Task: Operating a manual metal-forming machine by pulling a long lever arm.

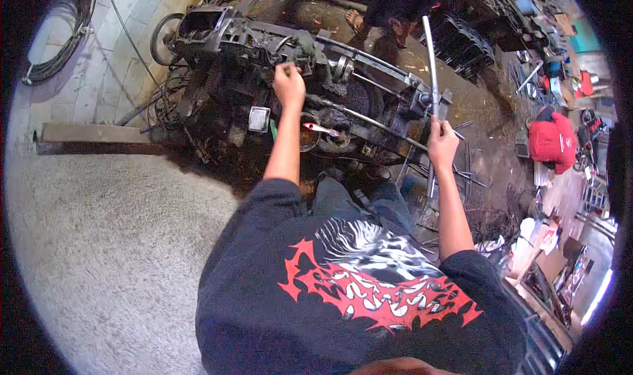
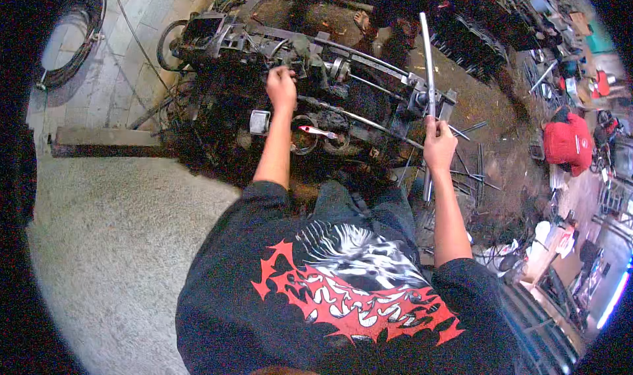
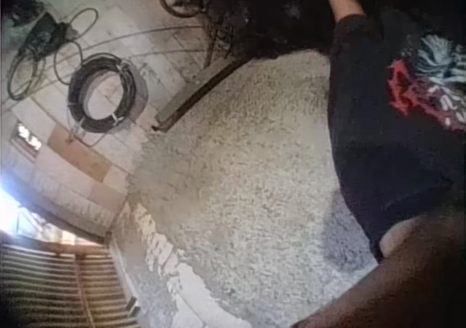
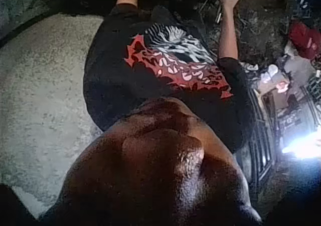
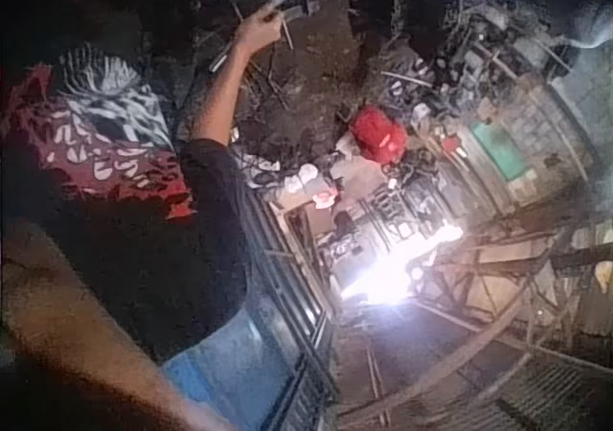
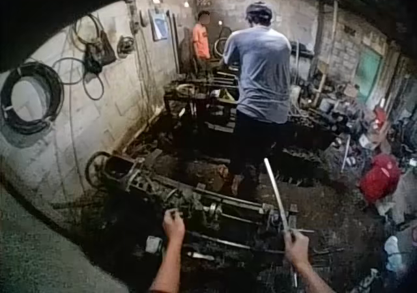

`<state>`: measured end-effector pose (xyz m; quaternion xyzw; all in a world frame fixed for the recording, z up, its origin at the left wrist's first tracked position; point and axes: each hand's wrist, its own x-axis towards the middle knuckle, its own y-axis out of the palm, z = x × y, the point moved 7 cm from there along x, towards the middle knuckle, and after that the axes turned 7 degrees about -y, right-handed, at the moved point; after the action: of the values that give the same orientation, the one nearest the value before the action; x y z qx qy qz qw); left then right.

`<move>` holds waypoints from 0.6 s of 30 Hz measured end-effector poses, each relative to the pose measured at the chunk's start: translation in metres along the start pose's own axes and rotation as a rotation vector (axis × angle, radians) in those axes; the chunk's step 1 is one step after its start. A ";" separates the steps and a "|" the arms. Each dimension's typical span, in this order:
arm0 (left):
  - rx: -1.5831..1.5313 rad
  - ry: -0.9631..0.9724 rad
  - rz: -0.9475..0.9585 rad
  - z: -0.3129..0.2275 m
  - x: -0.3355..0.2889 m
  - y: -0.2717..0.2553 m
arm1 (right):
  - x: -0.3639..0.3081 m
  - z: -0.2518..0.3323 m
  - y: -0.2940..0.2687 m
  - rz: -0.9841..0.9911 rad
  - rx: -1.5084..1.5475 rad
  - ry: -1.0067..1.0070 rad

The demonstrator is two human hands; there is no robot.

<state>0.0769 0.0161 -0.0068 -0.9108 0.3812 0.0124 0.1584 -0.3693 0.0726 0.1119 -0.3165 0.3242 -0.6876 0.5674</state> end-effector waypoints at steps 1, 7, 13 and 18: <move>0.116 0.035 0.002 -0.008 0.020 -0.005 | -0.004 0.006 0.000 0.024 -0.014 0.029; 0.445 0.045 -0.144 0.005 0.011 -0.054 | -0.059 0.112 0.016 -0.181 -0.093 -0.619; 0.848 0.056 -0.055 0.054 -0.091 -0.093 | -0.094 0.138 0.216 0.777 -0.062 -0.340; 0.745 0.096 0.127 0.058 -0.154 -0.126 | -0.082 0.133 0.278 0.697 -0.150 -0.510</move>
<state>0.0612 0.2229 -0.0047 -0.7647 0.4224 -0.1597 0.4597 -0.0900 0.1014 -0.0389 -0.3881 0.3104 -0.3292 0.8029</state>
